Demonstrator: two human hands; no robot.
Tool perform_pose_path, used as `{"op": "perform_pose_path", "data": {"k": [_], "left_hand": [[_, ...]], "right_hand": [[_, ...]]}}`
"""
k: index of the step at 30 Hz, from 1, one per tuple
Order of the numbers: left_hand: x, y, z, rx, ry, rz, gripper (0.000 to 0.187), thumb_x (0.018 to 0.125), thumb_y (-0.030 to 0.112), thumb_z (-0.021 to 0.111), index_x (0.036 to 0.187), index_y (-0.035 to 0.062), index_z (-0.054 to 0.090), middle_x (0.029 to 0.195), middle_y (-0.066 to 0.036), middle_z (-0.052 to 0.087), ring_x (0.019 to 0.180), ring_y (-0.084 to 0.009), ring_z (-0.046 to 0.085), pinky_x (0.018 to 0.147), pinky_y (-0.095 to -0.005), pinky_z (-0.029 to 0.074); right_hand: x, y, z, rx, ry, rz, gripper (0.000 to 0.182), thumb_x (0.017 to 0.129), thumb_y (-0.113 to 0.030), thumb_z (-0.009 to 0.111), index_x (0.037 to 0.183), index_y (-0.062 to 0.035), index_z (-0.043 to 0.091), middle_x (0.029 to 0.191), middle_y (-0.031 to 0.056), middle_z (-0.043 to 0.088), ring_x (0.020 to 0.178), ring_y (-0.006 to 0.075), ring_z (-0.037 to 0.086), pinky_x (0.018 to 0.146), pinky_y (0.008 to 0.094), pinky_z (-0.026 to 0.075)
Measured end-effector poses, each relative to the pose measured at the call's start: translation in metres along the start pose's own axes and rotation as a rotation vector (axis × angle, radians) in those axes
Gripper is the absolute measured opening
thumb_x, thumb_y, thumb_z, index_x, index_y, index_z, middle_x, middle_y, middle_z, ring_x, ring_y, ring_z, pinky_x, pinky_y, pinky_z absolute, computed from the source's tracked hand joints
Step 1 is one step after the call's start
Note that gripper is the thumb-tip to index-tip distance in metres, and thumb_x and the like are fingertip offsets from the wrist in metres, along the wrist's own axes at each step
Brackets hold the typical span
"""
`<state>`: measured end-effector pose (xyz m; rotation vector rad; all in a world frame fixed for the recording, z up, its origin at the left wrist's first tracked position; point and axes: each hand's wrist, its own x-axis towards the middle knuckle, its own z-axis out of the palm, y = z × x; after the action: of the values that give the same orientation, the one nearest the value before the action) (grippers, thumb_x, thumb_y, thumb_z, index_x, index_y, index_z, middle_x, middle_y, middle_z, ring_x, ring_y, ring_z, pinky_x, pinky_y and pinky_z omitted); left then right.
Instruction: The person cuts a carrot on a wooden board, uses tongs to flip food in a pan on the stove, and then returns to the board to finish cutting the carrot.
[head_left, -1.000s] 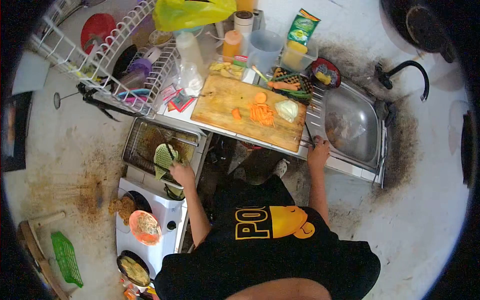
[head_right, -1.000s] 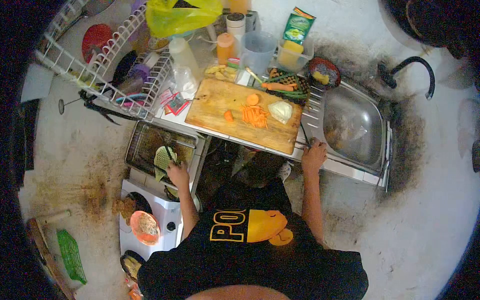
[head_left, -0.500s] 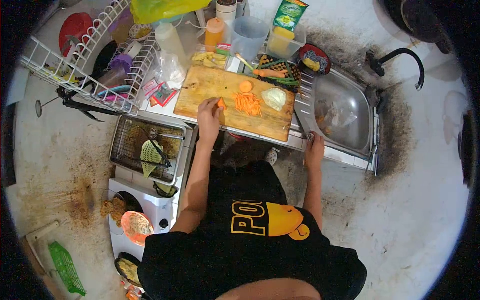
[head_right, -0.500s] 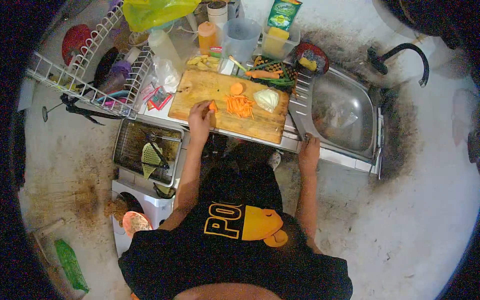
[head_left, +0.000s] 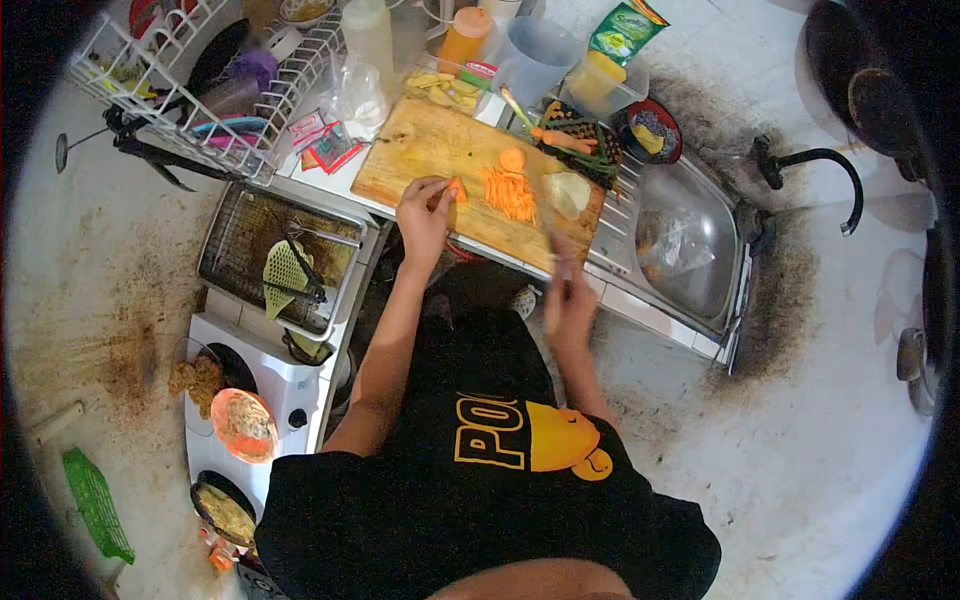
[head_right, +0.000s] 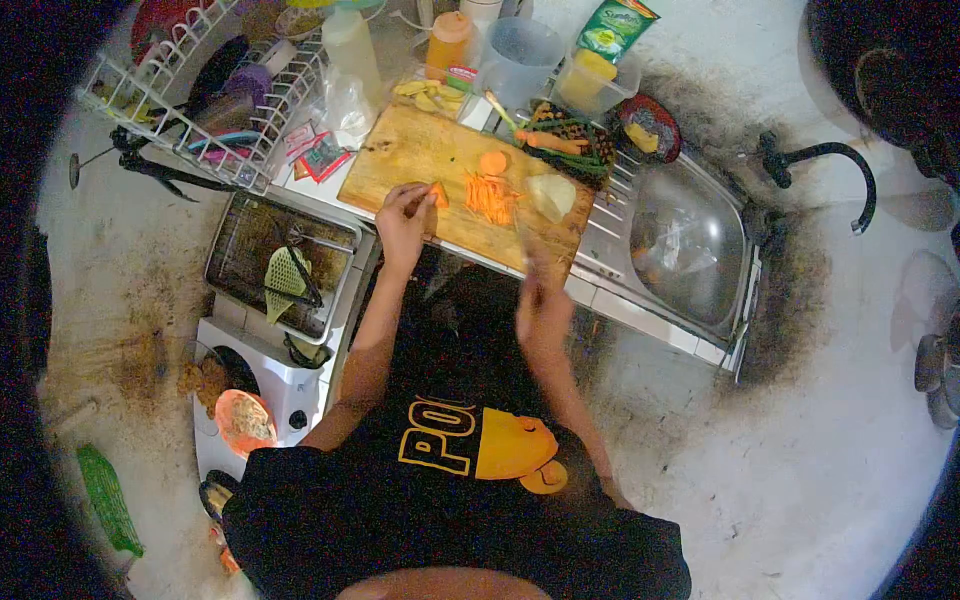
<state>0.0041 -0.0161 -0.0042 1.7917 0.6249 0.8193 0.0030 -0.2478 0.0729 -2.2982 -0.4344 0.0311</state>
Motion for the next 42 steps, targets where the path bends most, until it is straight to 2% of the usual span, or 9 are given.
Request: {"op": "perform_pose_path", "data": {"k": [1, 3, 5, 9, 13, 18, 21, 34, 42], "left_hand": [[0.001, -0.001, 0.001, 0.001, 0.008, -0.003, 0.017, 0.078, 0.006, 0.074, 0.094, -0.0004, 0.072, 0.093, -0.011, 0.065, 0.073, -0.0213, 0.062, 0.066, -0.0308, 0.05], [0.002, -0.003, 0.002, -0.035, 0.018, -0.025, 0.016, 0.076, 0.004, 0.075, 0.091, -0.0001, 0.072, 0.089, -0.01, 0.065, 0.068, -0.02, 0.062, 0.064, -0.0298, 0.05], [0.004, 0.003, 0.0, 0.001, 0.019, -0.031, 0.017, 0.075, 0.004, 0.075, 0.091, 0.0001, 0.072, 0.087, -0.01, 0.065, 0.068, -0.0199, 0.062, 0.064, -0.0296, 0.05], [0.01, -0.002, 0.0, 0.049, -0.01, -0.046, 0.018, 0.071, 0.004, 0.077, 0.088, -0.0004, 0.073, 0.082, -0.011, 0.065, 0.067, -0.0201, 0.063, 0.063, -0.0296, 0.05], [0.012, -0.005, 0.001, 0.044, -0.021, -0.095, 0.019, 0.069, 0.005, 0.078, 0.086, -0.0017, 0.072, 0.081, -0.014, 0.065, 0.066, -0.0211, 0.064, 0.063, -0.0302, 0.051], [0.015, -0.012, 0.002, 0.035, -0.036, -0.051, 0.019, 0.069, 0.004, 0.078, 0.086, -0.0026, 0.072, 0.082, -0.014, 0.067, 0.066, -0.0211, 0.065, 0.063, -0.0295, 0.052], [0.017, -0.011, 0.0, 0.04, -0.054, -0.026, 0.017, 0.07, 0.002, 0.077, 0.086, -0.0031, 0.072, 0.082, -0.015, 0.067, 0.066, -0.0207, 0.066, 0.063, -0.0289, 0.052], [0.023, 0.002, -0.004, 0.129, -0.124, 0.028, 0.014, 0.072, -0.002, 0.075, 0.084, -0.0054, 0.07, 0.078, -0.013, 0.065, 0.062, -0.0185, 0.064, 0.059, -0.0276, 0.05], [0.024, -0.001, -0.006, 0.169, -0.166, 0.016, 0.013, 0.072, -0.002, 0.075, 0.084, -0.0045, 0.07, 0.08, -0.013, 0.065, 0.065, -0.0188, 0.064, 0.061, -0.0282, 0.05]], "right_hand": [[0.008, -0.01, 0.018, 0.094, 0.072, -0.339, 0.041, 0.092, -0.003, 0.049, 0.132, -0.0087, 0.054, 0.116, 0.0231, 0.062, 0.087, 0.0307, 0.066, 0.08, 0.0373, 0.049], [0.005, -0.006, 0.048, 0.072, 0.022, -0.275, 0.041, 0.09, -0.002, 0.052, 0.131, -0.0108, 0.056, 0.111, 0.0253, 0.062, 0.098, 0.0316, 0.066, 0.084, 0.0371, 0.049], [0.005, -0.003, 0.066, -0.005, -0.115, -0.171, 0.042, 0.096, -0.011, 0.049, 0.137, -0.0183, 0.05, 0.113, 0.0223, 0.062, 0.103, 0.0392, 0.061, 0.086, 0.0412, 0.05], [0.001, -0.003, 0.076, -0.042, -0.1, -0.241, 0.046, 0.095, -0.011, 0.049, 0.139, -0.0228, 0.047, 0.106, 0.0182, 0.065, 0.091, 0.0368, 0.065, 0.078, 0.0421, 0.052], [-0.005, -0.01, 0.076, -0.064, -0.112, -0.182, 0.046, 0.093, -0.007, 0.051, 0.137, -0.0188, 0.05, 0.099, 0.0223, 0.064, 0.09, 0.0372, 0.064, 0.076, 0.0394, 0.051], [-0.002, -0.023, 0.077, -0.375, -0.346, -0.083, 0.057, 0.096, -0.014, 0.045, 0.148, -0.0314, 0.028, 0.075, 0.0238, 0.064, 0.065, 0.0409, 0.063, 0.059, 0.0507, 0.051], [0.002, -0.029, 0.076, -0.319, -0.385, -0.062, 0.061, 0.096, -0.016, 0.044, 0.149, -0.0343, 0.021, 0.062, 0.0238, 0.06, 0.058, 0.043, 0.061, 0.055, 0.0545, 0.049], [0.022, -0.038, 0.067, -0.186, -0.404, -0.018, 0.06, 0.095, -0.016, 0.042, 0.148, -0.0355, 0.023, 0.06, 0.0229, 0.06, 0.059, 0.0423, 0.064, 0.058, 0.0551, 0.053], [0.04, -0.042, 0.083, -0.105, -0.341, -0.004, 0.056, 0.096, -0.02, 0.044, 0.145, -0.0405, 0.027, 0.073, 0.0261, 0.063, 0.071, 0.0428, 0.064, 0.065, 0.0541, 0.053]]}}
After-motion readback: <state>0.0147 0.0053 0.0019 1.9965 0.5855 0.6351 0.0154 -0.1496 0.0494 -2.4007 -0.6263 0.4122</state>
